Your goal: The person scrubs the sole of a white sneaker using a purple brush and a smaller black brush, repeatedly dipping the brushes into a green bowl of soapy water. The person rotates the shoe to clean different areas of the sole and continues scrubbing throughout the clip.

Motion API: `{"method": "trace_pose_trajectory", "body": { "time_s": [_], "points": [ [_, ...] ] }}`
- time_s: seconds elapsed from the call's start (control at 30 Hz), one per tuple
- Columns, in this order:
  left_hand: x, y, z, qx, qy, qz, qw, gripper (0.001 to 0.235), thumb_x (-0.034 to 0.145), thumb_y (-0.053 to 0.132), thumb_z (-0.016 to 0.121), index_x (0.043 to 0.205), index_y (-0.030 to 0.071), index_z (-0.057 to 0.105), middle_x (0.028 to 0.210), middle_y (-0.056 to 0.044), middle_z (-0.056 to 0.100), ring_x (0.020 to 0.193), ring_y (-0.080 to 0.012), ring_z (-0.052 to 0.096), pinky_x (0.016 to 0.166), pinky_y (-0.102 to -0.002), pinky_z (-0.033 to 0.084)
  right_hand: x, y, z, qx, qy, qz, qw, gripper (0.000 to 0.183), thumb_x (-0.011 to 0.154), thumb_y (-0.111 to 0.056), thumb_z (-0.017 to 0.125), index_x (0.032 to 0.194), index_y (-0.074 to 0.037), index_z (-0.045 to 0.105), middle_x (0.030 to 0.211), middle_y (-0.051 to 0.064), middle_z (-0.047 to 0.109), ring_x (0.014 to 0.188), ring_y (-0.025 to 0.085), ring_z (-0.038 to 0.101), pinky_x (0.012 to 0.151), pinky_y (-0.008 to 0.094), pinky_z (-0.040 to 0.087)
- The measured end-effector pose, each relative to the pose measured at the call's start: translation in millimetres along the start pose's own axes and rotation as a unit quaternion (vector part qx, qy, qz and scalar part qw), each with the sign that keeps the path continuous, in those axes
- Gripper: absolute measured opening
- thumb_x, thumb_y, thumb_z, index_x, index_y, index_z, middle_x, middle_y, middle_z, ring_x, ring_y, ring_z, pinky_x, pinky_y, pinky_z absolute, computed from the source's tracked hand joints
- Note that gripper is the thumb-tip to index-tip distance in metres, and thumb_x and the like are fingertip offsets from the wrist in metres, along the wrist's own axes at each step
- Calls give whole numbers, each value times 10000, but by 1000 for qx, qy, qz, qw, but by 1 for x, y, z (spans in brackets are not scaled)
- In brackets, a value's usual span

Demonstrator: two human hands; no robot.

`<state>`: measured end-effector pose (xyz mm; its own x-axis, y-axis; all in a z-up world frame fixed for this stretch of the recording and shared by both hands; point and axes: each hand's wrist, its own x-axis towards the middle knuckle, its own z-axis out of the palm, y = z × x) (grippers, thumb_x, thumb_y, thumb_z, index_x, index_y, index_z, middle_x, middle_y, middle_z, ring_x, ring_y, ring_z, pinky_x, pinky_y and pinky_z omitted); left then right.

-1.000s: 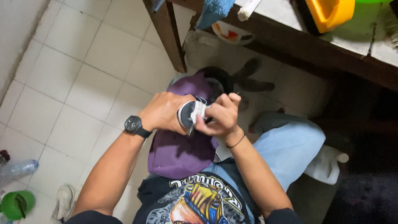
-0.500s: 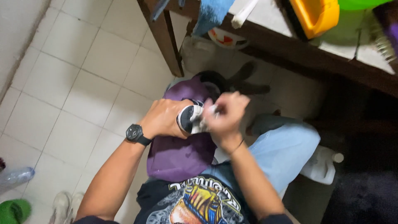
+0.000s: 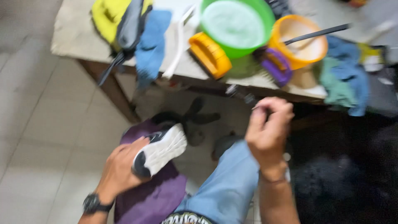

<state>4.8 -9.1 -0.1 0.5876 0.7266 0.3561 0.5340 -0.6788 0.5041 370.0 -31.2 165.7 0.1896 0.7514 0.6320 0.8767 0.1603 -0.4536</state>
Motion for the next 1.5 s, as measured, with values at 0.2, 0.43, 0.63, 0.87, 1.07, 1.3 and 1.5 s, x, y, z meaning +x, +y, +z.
{"method": "trace_pose_trajectory", "body": {
  "time_s": [0.2,0.43,0.63,0.87,1.07,1.3,1.5],
  "points": [
    [-13,3,17,12,-16,-84,996,1146,388,381,968,1434,188,540,1477,31,604,1308,-162,616,938,-390,527,132,72,-98,-208,59,-182,959,176,986,100,617,1144,52,680,1077,202,683,990,403,604,908,475,462],
    [7,34,-8,42,-107,-325,939,1080,438,560,983,1400,453,504,1224,103,741,986,-227,770,869,-439,600,191,108,-99,-392,-232,-2,890,277,900,-202,635,1090,-309,806,1037,46,781,977,346,688,819,511,547],
    [-5,27,2,6,-58,-336,940,1084,375,526,1009,1362,455,568,1274,143,724,930,-232,775,859,-424,599,165,127,-111,-368,-53,-119,921,211,915,-149,654,1060,-209,796,1024,60,770,887,363,652,773,497,492],
    [-9,17,7,-8,59,-117,991,982,475,513,972,1337,183,634,1387,-34,675,908,-253,755,783,-388,562,129,152,-90,-335,-34,-84,938,190,920,-170,651,1066,-222,761,1047,83,738,981,372,617,822,497,419],
    [-12,6,2,-70,42,-61,995,933,586,404,923,1371,47,569,1450,-132,608,1351,-294,587,1071,-404,466,73,79,-63,-116,50,-170,977,99,1191,147,577,1279,180,607,1178,303,620,1046,438,610,968,494,521],
    [-30,-15,25,-23,53,-121,991,935,425,495,910,1274,175,681,1247,-40,740,1207,-241,679,896,-415,540,-117,23,144,8,-79,-99,992,92,919,-232,744,886,-200,665,724,-30,609,743,264,617,808,411,428],
    [-24,-11,33,-15,33,-130,991,891,539,652,803,1297,206,661,1284,-3,724,1240,-198,662,902,-417,485,-159,-49,182,96,-24,-3,995,316,797,-297,804,667,-211,528,609,9,535,619,292,561,735,413,396]
  ]
}}
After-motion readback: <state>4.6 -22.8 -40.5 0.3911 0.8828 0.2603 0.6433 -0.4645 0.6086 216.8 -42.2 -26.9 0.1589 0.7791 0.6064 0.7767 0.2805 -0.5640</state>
